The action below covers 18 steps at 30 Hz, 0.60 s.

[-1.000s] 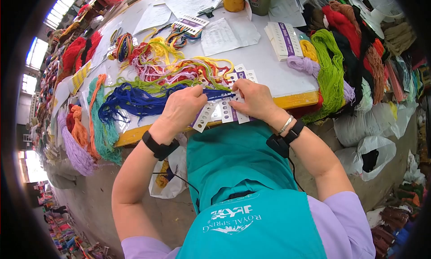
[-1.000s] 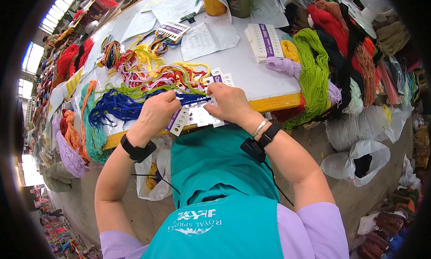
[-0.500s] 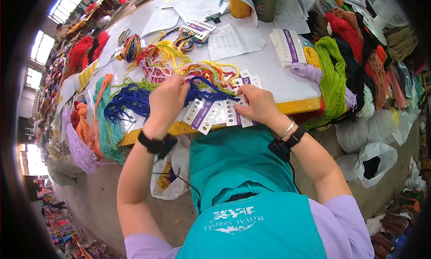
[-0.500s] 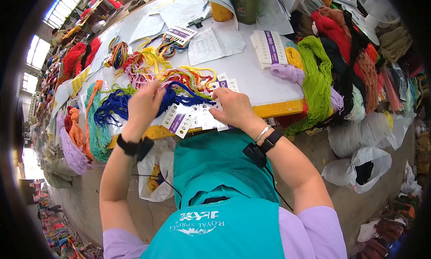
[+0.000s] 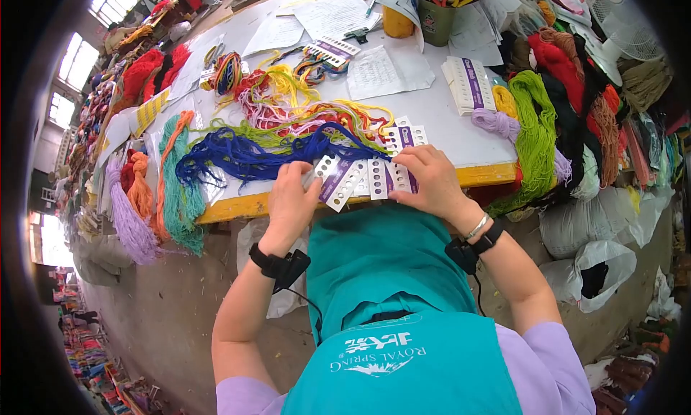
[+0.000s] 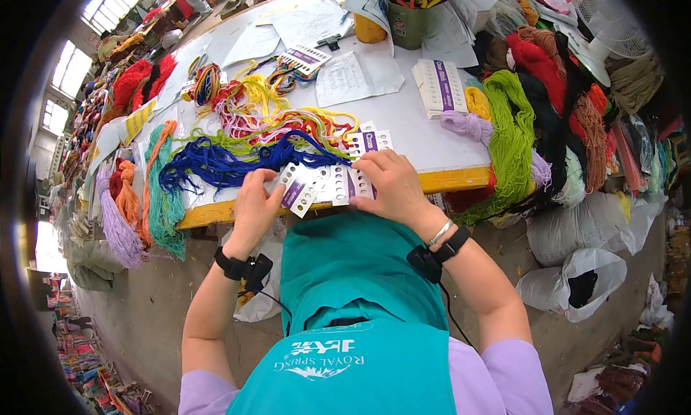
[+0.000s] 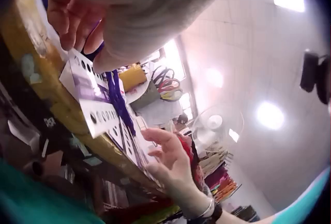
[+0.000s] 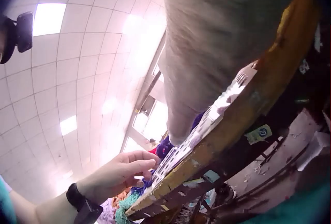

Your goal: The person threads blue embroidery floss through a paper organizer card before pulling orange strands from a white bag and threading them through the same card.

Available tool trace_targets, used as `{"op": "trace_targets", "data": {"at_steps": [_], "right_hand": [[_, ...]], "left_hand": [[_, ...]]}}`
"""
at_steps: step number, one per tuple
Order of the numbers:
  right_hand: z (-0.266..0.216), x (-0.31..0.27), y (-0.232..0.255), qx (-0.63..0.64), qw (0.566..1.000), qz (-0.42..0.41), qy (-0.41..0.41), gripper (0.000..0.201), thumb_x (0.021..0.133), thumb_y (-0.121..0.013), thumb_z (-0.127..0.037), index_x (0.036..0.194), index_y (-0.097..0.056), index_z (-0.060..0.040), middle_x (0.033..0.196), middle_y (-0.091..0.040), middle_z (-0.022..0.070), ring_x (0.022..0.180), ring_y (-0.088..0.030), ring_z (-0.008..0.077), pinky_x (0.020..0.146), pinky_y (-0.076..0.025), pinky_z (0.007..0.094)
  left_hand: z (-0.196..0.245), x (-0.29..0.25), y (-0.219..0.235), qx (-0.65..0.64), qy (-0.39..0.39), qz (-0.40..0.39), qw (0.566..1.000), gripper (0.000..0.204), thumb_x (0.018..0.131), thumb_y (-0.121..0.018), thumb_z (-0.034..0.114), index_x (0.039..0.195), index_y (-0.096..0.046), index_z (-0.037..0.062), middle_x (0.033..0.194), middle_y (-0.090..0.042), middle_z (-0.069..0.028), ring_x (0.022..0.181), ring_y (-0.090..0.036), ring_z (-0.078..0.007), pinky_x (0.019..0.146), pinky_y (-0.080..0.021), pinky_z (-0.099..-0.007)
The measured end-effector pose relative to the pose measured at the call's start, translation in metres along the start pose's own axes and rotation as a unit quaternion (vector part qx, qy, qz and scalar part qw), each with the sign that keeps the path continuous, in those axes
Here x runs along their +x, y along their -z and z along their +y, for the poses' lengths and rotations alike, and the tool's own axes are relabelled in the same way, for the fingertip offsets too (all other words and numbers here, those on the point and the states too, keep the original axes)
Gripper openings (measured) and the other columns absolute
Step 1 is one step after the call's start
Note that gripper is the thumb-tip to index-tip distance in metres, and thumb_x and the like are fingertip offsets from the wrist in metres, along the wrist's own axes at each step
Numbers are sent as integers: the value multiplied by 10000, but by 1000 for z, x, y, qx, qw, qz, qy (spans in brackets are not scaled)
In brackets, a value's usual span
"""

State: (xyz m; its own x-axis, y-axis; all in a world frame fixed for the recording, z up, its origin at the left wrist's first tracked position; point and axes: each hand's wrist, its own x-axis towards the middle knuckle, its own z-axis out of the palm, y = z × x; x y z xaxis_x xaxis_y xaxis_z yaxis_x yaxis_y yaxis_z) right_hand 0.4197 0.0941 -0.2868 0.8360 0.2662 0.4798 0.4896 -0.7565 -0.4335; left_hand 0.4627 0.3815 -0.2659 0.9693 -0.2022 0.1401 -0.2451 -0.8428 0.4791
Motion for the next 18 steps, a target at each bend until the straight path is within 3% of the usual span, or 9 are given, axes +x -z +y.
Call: {"op": "trace_targets", "data": {"at_steps": [2, 3, 6, 8, 9, 13, 16, 18], "right_hand": [[-4, -4, 0, -30, 999, -8, 30, 671, 601, -863, -331, 1183, -608, -117, 1223, -587, 97, 1202, -519, 290, 948, -428, 423], [-3, -5, -3, -22, 998, -54, 16, 811, 563, -881, -356, 1276, -567, -131, 1355, -522, 103, 1312, -432, 295, 1045, -344, 447], [-4, -6, -3, -46, 996, -70, 39, 837, 549, -887, -361, 1287, -565, -131, 1368, -515, 109, 1315, -433, 296, 1054, -348, 434], [-3, -7, -4, -46, 996, -62, 37, 715, 649, -846, -318, 1280, -574, -121, 1353, -541, 112, 1296, -459, 296, 1060, -352, 429], [0, -9, -7, -41, 997, -45, 36, 657, 683, -828, -293, 1266, -585, -115, 1330, -560, 112, 1276, -480, 298, 1051, -366, 426], [12, -11, -7, 26, 999, 18, 19, 457, 774, -751, -178, 1204, -626, -86, 1232, -632, 110, 1186, -562, 305, 999, -432, 411], [14, -9, -3, 76, 995, 61, -19, 412, 776, -736, -138, 1171, -639, -70, 1197, -651, 107, 1145, -589, 312, 965, -463, 405], [12, -7, 0, 90, 994, 62, -32, 436, 756, -730, -123, 1177, -635, -68, 1213, -643, 114, 1159, -579, 313, 977, -454, 409]], "left_hand": [[-11, -2, -9, -93, 35, -49, 994, 309, 844, -684, 174, 1090, -585, 15, 920, -652, -141, 835, -647, -273, 738, -506, -390], [-9, -2, -11, -137, 43, -60, 988, 302, 844, -685, 162, 1085, -584, 11, 898, -658, -137, 813, -652, -266, 724, -509, -382], [-3, -1, -20, -257, 42, -48, 964, 251, 858, -667, 88, 1073, -580, -7, 798, -659, -105, 715, -645, -199, 660, -507, -326], [3, 0, -25, -303, 47, -50, 950, 229, 867, -655, 67, 1069, -580, -12, 789, -655, -92, 707, -634, -167, 654, -501, -307], [7, 0, -26, -306, 44, -71, 948, 201, 889, -638, 35, 1070, -575, -26, 797, -633, -31, 726, -570, -71, 661, -465, -230], [24, 0, -37, -360, 32, -64, 930, 203, 896, -631, 36, 1080, -563, -16, 780, -621, -15, 705, -549, -57, 619, -426, -217], [45, 3, -42, -431, 43, -75, 898, 200, 897, -628, 33, 1078, -557, -14, 767, -610, -10, 694, -537, -53, 607, -416, -208], [54, 4, -50, -424, 37, -86, 901, 176, 899, -621, 25, 1060, -559, -12, 762, -602, -9, 684, -533, -50, 589, -418, -207]]}}
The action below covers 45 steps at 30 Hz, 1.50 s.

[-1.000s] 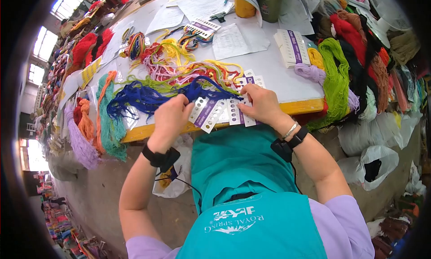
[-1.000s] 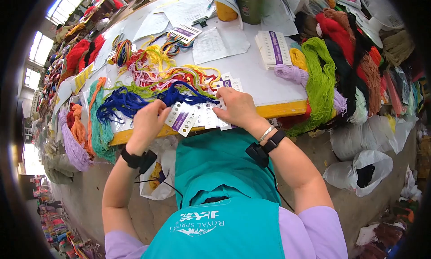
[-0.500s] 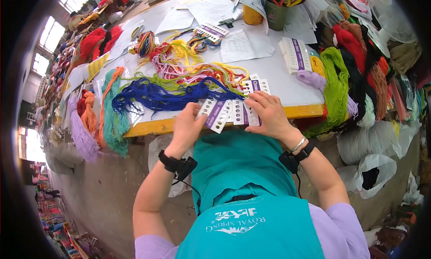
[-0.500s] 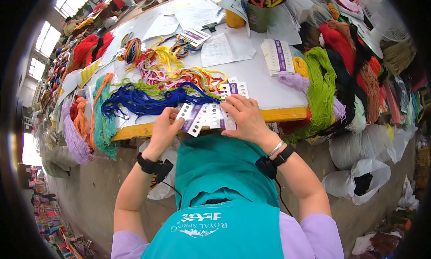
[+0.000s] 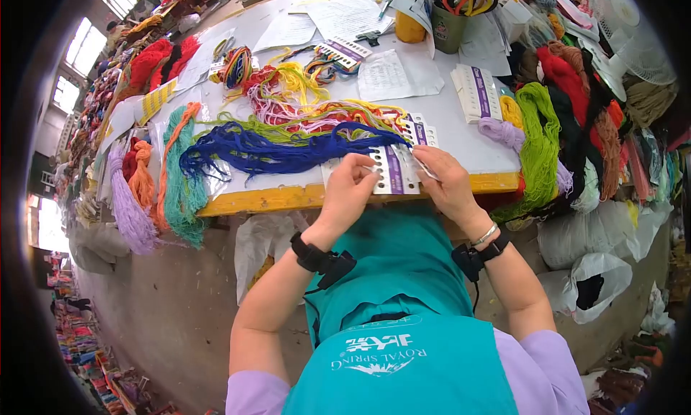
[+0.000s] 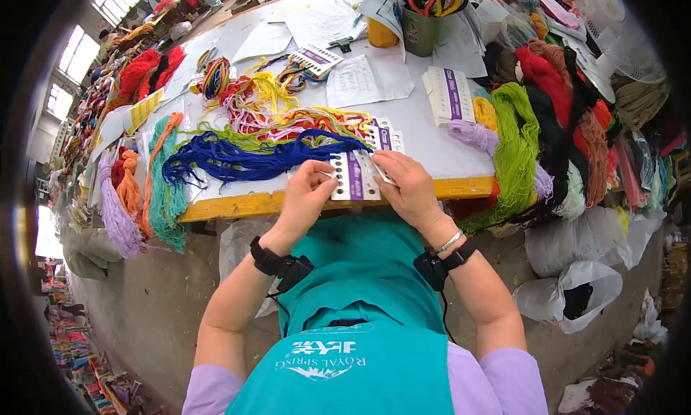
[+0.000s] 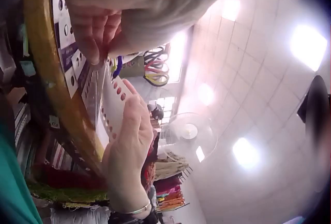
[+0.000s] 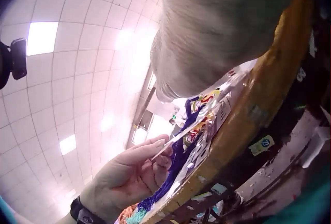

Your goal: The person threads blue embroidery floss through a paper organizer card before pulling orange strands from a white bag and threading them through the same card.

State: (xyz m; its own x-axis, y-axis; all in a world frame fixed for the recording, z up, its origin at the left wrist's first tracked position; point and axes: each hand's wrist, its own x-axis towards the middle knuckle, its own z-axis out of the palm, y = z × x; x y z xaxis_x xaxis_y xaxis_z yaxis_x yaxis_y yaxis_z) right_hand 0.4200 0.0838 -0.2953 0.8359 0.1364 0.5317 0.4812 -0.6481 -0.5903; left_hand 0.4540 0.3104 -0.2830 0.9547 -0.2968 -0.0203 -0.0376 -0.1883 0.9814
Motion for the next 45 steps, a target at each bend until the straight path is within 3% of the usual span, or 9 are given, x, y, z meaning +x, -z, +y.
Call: {"op": "trace_targets", "data": {"at_steps": [7, 16, 22, 28, 33, 36, 40, 41, 45], "right_hand": [[-5, 9, 25, -193, 972, -99, 93, 582, 669, -701, -76, 1243, -600, -81, 1262, -608, 121, 1194, -555, 317, 998, -437, 419], [10, 16, 12, -215, 956, -122, 158, 466, 713, -705, -118, 1168, -619, -63, 1163, -646, 133, 1086, -627, 291, 878, -520, 398], [13, 34, 19, -242, 942, -40, 230, 293, 787, -620, -76, 1072, -639, -14, 1021, -693, 123, 910, -690, 263, 727, -562, 356], [-15, 82, 48, -285, 920, 84, 254, 304, 781, -627, -68, 1081, -641, -13, 1015, -701, 128, 848, -700, 260, 680, -564, 357], [-15, 44, 26, -354, 910, -39, 212, 339, 753, -624, -119, 1074, -640, -13, 997, -682, 106, 930, -675, 211, 698, -545, 308], [-5, 28, 15, -355, 912, -59, 199, 355, 748, -621, -118, 1088, -632, -15, 967, -677, 88, 918, -671, 203, 684, -543, 314], [-1, 57, 38, -330, 932, 62, 137, 323, 777, -637, -69, 1097, -636, -32, 995, -696, 95, 848, -685, 218, 689, -555, 330], [0, 66, 45, -293, 946, 74, 120, 406, 740, -638, 34, 1141, -644, -24, 1034, -703, 151, 901, -696, 284, 753, -566, 372], [8, 77, 48, -312, 939, 67, 130, 369, 753, -637, 12, 1120, -656, -29, 1041, -707, 138, 906, -698, 270, 747, -570, 358]], "left_hand": [[-12, 4, 3, 45, 24, -22, 998, 117, 947, -575, 65, 1058, -568, 29, 825, -590, 6, 701, -556, -48, 574, -487, -210], [-7, 9, 7, -81, 108, -63, 989, 130, 958, -570, 83, 1086, -579, 58, 870, -619, 15, 723, -564, -46, 605, -481, -200], [3, 9, 15, -141, 124, -68, 980, 133, 960, -567, 90, 1090, -581, 64, 874, -618, 14, 739, -564, -45, 616, -481, -210], [12, 14, 3, -41, 1, -54, 998, 85, 931, -577, 33, 1012, -600, 22, 816, -607, 7, 700, -552, -50, 594, -468, -208], [-7, 22, -9, 47, 47, -93, 993, 102, 921, -591, 42, 1008, -607, -8, 798, -621, -32, 620, -581, -91, 543, -499, -246], [-14, 22, -12, 121, -11, -97, 988, 118, 923, -587, 54, 1021, -614, -7, 805, -628, -37, 629, -590, -97, 553, -512, -248], [-8, 25, -9, -4, 33, -104, 994, 117, 928, -579, 57, 1019, -621, -4, 820, -632, -21, 644, -564, -65, 558, -485, -220], [0, 23, -8, -43, 65, -103, 992, 113, 933, -581, 65, 1022, -623, 9, 826, -632, -9, 670, -553, -47, 568, -467, -201], [7, 17, 0, -119, 106, -92, 983, 109, 943, -580, 77, 1032, -623, 31, 874, -638, -2, 723, -558, -39, 579, -460, -192]]}}
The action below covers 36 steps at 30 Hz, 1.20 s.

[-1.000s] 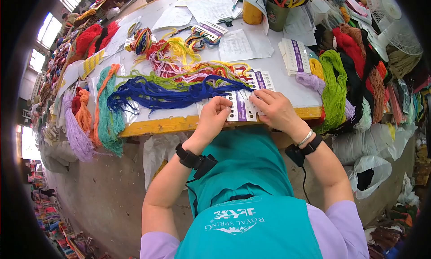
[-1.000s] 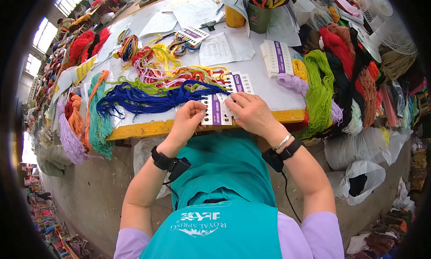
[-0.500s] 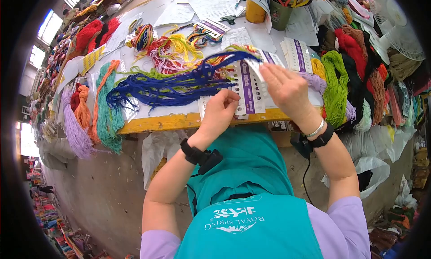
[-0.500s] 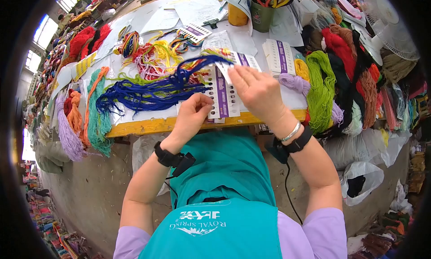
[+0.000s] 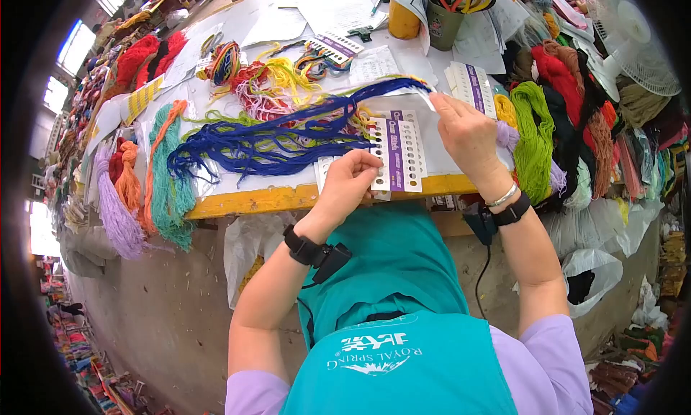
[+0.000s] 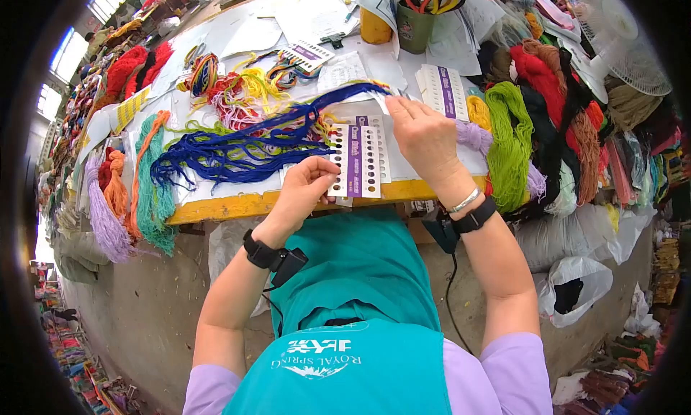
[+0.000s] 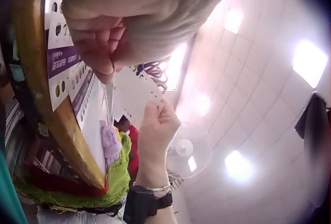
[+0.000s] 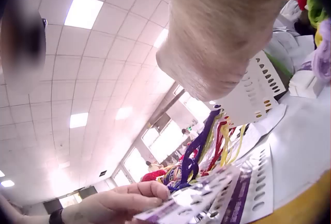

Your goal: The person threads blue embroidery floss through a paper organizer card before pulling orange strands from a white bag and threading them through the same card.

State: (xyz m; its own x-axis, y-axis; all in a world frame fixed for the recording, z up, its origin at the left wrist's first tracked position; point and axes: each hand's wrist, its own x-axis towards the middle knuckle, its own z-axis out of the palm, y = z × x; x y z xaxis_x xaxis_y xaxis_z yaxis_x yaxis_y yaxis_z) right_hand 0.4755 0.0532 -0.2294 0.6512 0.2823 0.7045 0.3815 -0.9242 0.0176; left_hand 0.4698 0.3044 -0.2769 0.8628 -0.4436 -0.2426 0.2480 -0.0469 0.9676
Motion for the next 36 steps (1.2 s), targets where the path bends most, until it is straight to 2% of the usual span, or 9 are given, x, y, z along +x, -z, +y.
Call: {"op": "trace_targets", "data": {"at_steps": [8, 11, 14, 17, 20, 22, 24, 30, 36], "right_hand": [[-6, 14, 10, -12, 997, 54, 47, 307, 773, -637, -42, 1078, -667, -35, 1025, -711, 110, 902, -700, 245, 743, -566, 347], [-11, 6, 6, -28, 997, 26, 68, 318, 789, -628, -78, 1104, -660, -41, 1046, -706, 108, 914, -698, 239, 731, -556, 340], [-17, -30, -15, -20, 995, -70, 73, 296, 800, -609, -121, 1082, -655, -43, 1056, -698, 97, 955, -686, 223, 717, -549, 327], [-25, -57, -27, -11, 992, -107, 72, 286, 795, -610, -131, 1062, -658, -43, 1053, -696, 93, 974, -680, 218, 720, -552, 319], [-29, -64, -30, -3, 993, -104, 55, 290, 787, -614, -134, 1059, -661, -42, 1052, -696, 94, 974, -680, 217, 724, -557, 314], [-28, -65, -31, 3, 994, -98, 43, 296, 784, -616, -133, 1061, -662, -42, 1051, -697, 94, 968, -683, 218, 727, -560, 314], [-28, -67, -32, 9, 995, -90, 37, 298, 783, -616, -130, 1064, -664, -43, 1049, -697, 95, 963, -685, 219, 729, -563, 317], [-28, -66, -31, 32, 996, -84, 23, 273, 782, -616, -115, 1042, -660, -46, 1042, -699, 98, 958, -687, 221, 728, -565, 318], [-30, -65, -29, 29, 997, -74, 19, 290, 768, -635, -117, 1045, -657, -35, 1037, -698, 110, 955, -687, 227, 727, -565, 322]], "left_hand": [[10, 15, -8, -17, -80, 10, 997, 109, 943, -576, 58, 1035, -623, 23, 861, -639, -8, 725, -568, -46, 582, -480, -203], [-9, 41, -18, 63, -78, -4, 995, 131, 949, -551, 34, 1041, -626, -22, 827, -641, -36, 684, -613, -86, 596, -526, -248], [-14, 42, -26, 158, -83, -30, 983, 149, 934, -546, 10, 1057, -623, -24, 758, -637, -67, 619, -636, -127, 601, -533, -269], [-7, 34, -27, 223, -86, -7, 971, 174, 926, -557, 24, 1088, -614, -7, 825, -661, -87, 700, -653, -123, 624, -535, -271], [-17, 26, -20, 349, -182, 79, 916, 259, 933, -569, 62, 1181, -579, -12, 998, -663, -113, 835, -666, -137, 680, -547, -271], [-2, 10, -24, 114, -49, 84, 989, 334, 939, -573, 81, 1249, -533, -36, 1103, -630, -131, 911, -660, -160, 723, -554, -279], [6, 3, -23, -62, 57, 73, 994, 452, 952, -560, 97, 1340, -432, -98, 1214, -579, -157, 961, -659, -205, 766, -564, -292], [23, 6, -31, -141, 111, 65, 982, 446, 949, -573, 88, 1325, -431, -103, 1097, -594, -114, 887, -647, -182, 699, -560, -271], [16, 32, -20, -98, 155, 48, 982, 239, 918, -632, 83, 1131, -573, -8, 861, -591, -12, 710, -563, -85, 567, -486, -216]]}}
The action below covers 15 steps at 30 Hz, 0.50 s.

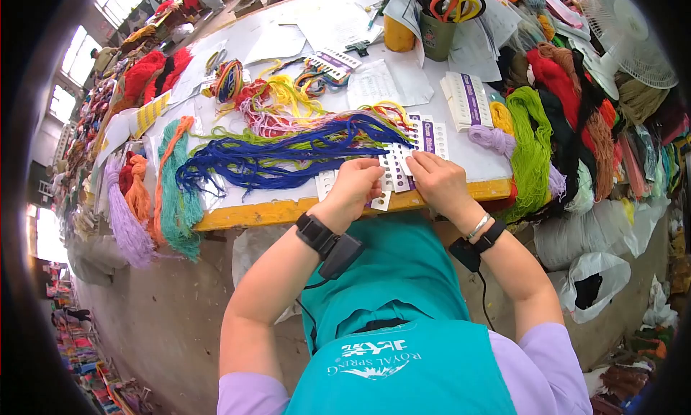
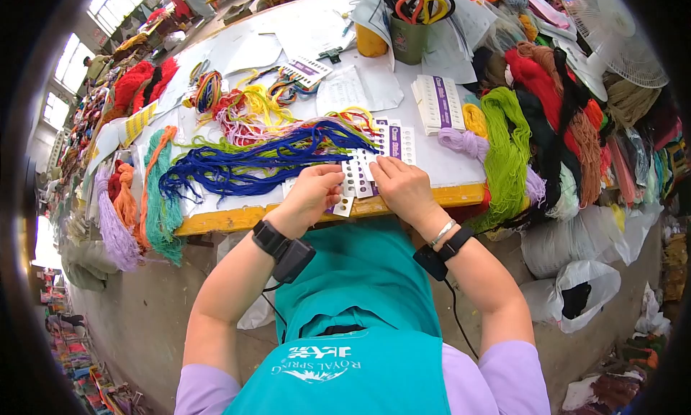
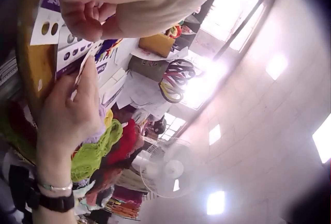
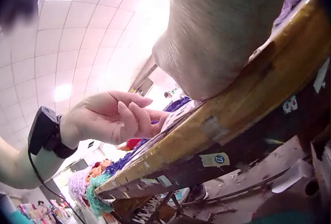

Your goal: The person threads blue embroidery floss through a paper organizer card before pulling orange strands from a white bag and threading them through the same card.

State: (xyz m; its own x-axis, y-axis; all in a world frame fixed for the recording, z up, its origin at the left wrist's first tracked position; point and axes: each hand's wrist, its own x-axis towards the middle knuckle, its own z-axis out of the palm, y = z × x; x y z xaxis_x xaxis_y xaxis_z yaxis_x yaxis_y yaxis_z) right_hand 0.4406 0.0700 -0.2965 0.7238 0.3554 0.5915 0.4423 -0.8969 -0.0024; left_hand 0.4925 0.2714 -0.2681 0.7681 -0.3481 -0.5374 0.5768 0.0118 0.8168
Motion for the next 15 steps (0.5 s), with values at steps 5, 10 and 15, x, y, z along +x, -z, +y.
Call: {"op": "trace_targets", "data": {"at_steps": [5, 10, 15], "right_hand": [[-11, 11, 20, -5, 1000, 18, 4, 333, 762, -642, -121, 1080, -656, -23, 1044, -697, 114, 955, -688, 229, 711, -562, 327], [-25, 8, 21, -19, 1000, 8, 15, 289, 767, -622, -138, 1032, -659, -27, 996, -685, 88, 893, -678, 206, 639, -540, 311], [-42, 4, 10, -21, 1000, -14, 6, 219, 758, -600, -137, 949, -650, -41, 890, -636, 51, 786, -641, 180, 565, -507, 292]], "left_hand": [[-6, 8, -13, 168, -141, 54, 974, 154, 888, -674, 128, 984, -599, 35, 796, -597, 9, 641, -531, -68, 519, -411, -206], [-7, -7, -6, 121, -79, 40, 989, 211, 875, -679, 125, 1006, -557, 13, 794, -607, -23, 642, -573, -86, 516, -471, -226], [-23, -1, 13, 175, -83, 25, 981, 205, 887, -664, 120, 1000, -548, -5, 768, -621, -44, 623, -600, -99, 497, -519, -242]]}}
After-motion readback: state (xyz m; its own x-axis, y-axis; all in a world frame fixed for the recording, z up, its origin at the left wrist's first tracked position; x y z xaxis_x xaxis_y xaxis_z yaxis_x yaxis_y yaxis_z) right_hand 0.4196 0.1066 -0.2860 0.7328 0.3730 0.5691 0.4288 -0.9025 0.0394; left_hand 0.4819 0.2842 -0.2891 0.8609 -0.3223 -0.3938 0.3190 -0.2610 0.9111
